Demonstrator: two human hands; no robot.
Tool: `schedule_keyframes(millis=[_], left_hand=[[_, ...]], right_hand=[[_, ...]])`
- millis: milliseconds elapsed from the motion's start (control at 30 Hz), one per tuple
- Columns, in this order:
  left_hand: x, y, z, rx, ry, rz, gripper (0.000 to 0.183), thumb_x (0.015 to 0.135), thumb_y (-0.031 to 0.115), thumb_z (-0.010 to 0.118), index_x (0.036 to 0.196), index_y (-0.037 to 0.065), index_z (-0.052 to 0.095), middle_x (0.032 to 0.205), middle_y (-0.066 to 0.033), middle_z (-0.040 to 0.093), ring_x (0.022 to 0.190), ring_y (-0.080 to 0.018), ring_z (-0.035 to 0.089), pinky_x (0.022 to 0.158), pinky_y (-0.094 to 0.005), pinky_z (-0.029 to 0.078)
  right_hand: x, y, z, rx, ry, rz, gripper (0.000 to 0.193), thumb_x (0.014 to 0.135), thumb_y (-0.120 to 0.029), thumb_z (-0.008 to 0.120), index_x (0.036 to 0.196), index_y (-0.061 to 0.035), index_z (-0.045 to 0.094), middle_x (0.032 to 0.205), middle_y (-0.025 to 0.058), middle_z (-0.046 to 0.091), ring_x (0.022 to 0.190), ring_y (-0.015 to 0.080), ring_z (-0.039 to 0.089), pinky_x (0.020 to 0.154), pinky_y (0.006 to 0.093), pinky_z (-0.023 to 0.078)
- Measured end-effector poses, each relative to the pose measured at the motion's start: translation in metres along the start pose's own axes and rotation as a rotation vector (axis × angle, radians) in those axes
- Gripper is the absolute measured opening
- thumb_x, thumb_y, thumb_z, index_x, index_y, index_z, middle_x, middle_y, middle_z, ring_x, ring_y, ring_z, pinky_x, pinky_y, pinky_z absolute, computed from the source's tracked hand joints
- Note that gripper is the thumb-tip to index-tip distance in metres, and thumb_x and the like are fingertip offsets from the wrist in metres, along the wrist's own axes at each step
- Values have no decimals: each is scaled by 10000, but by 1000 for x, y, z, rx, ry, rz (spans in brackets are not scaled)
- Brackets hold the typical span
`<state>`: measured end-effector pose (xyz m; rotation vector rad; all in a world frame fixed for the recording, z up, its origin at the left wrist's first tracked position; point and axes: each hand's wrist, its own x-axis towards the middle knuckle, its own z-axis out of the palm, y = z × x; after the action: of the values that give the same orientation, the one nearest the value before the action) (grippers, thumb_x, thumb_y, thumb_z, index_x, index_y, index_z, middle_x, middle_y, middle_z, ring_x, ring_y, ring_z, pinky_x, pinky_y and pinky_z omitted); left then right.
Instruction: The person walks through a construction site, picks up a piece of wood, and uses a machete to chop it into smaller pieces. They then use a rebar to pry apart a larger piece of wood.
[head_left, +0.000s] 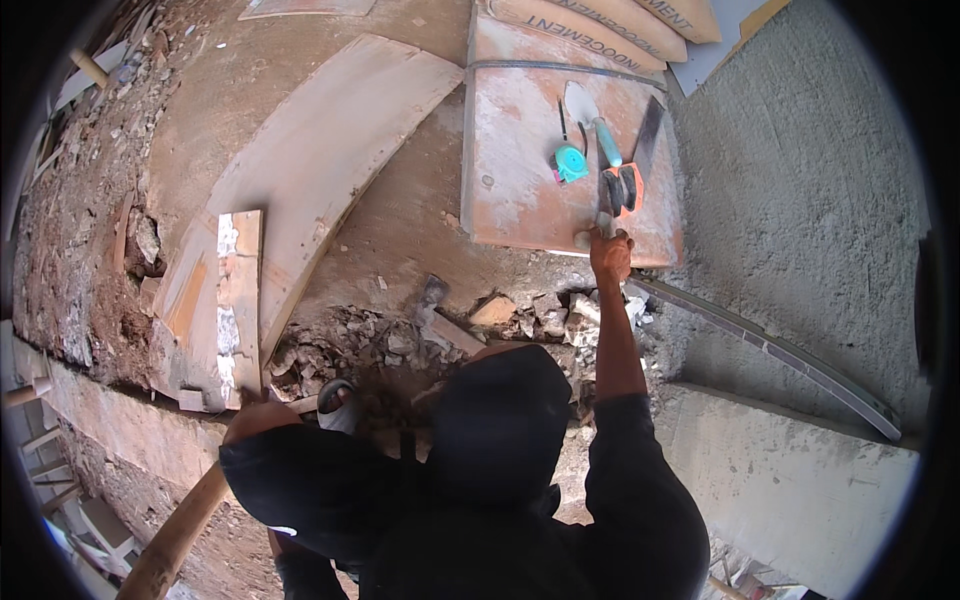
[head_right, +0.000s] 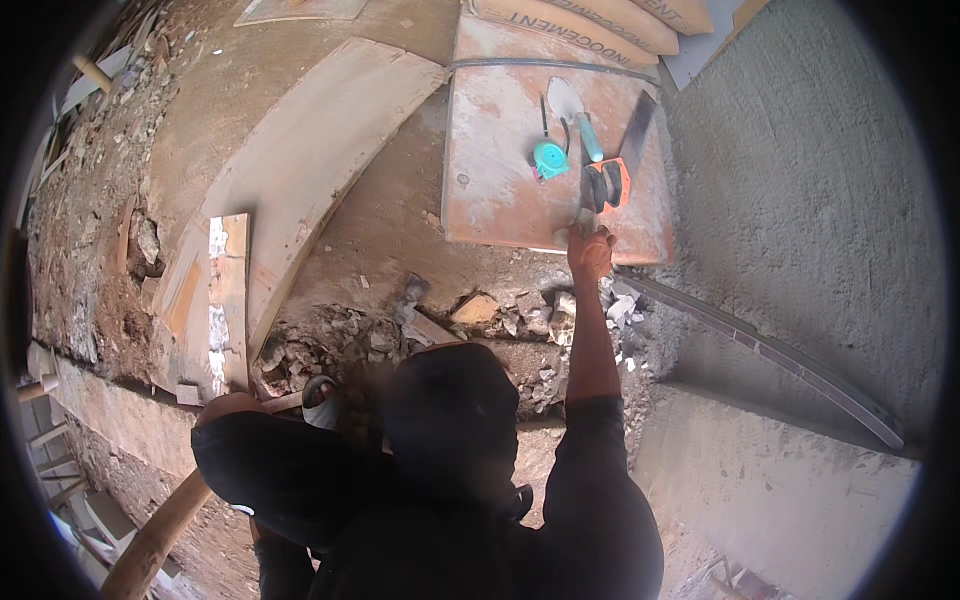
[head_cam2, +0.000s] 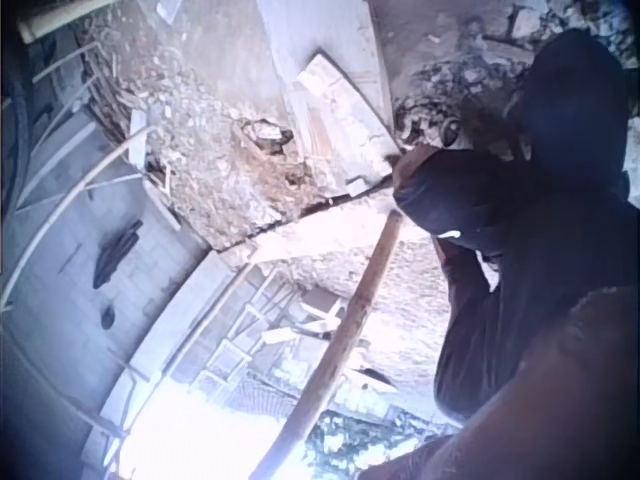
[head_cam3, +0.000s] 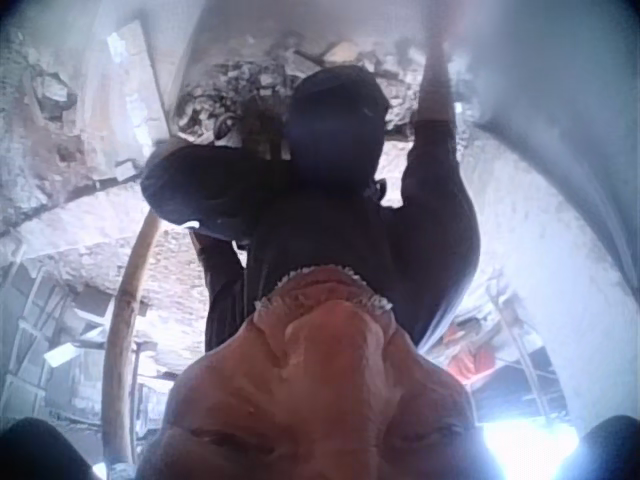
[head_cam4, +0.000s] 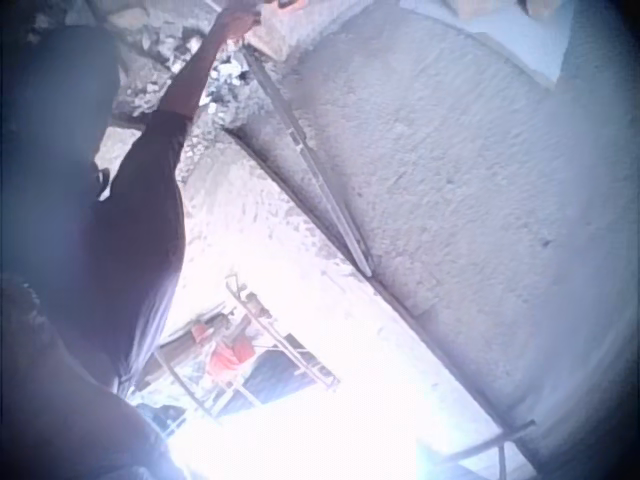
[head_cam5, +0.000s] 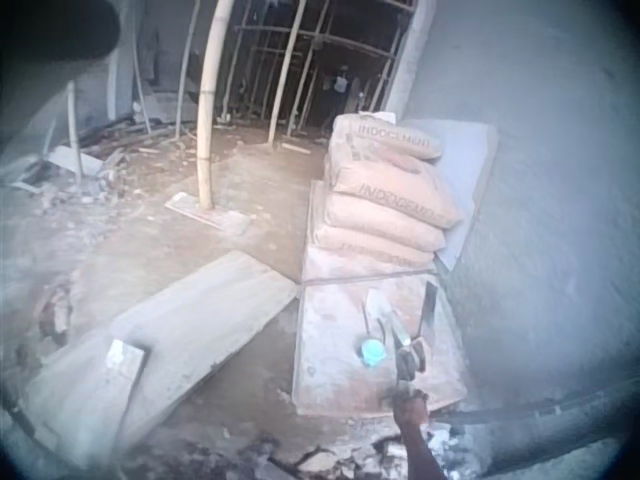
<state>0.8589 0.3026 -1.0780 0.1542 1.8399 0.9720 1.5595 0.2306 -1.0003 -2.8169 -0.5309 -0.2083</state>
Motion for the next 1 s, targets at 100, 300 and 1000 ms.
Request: schedule_keyframes(millis=[100, 300, 1000], left_hand=[[-2, -5, 9, 13, -55, -45, 565, 889, 604, 663, 1207, 139, 615, 1059, -78, 663, 733, -209, 565, 570, -321, 405], [34, -28, 7, -174, -194, -300, 607, 858, 671, 656, 1175, 155, 614, 1038, -65, 645, 786, -210, 554, 617, -356, 417], [69, -56, -24, 186, -18, 164, 447, 993, 542, 598, 1074, 103, 611, 935, -127, 736, 461, -120, 404, 410, -286, 290]], right_hand=[[55, 9, 30, -28, -170, -9, 630, 725, -514, 761, 1060, 16, 703, 1082, 299, 716, 1021, 442, 711, 918, 515, 558], [28, 38, 26, 1187, -785, 241, 169, 862, -311, 662, 947, -183, 592, 775, -22, 563, 700, 145, 603, 603, 339, 520], [-291, -117, -41, 836, -1539, -158, 254, 989, -274, 646, 1024, -22, 637, 703, 21, 599, 542, 96, 554, 500, 270, 442]])
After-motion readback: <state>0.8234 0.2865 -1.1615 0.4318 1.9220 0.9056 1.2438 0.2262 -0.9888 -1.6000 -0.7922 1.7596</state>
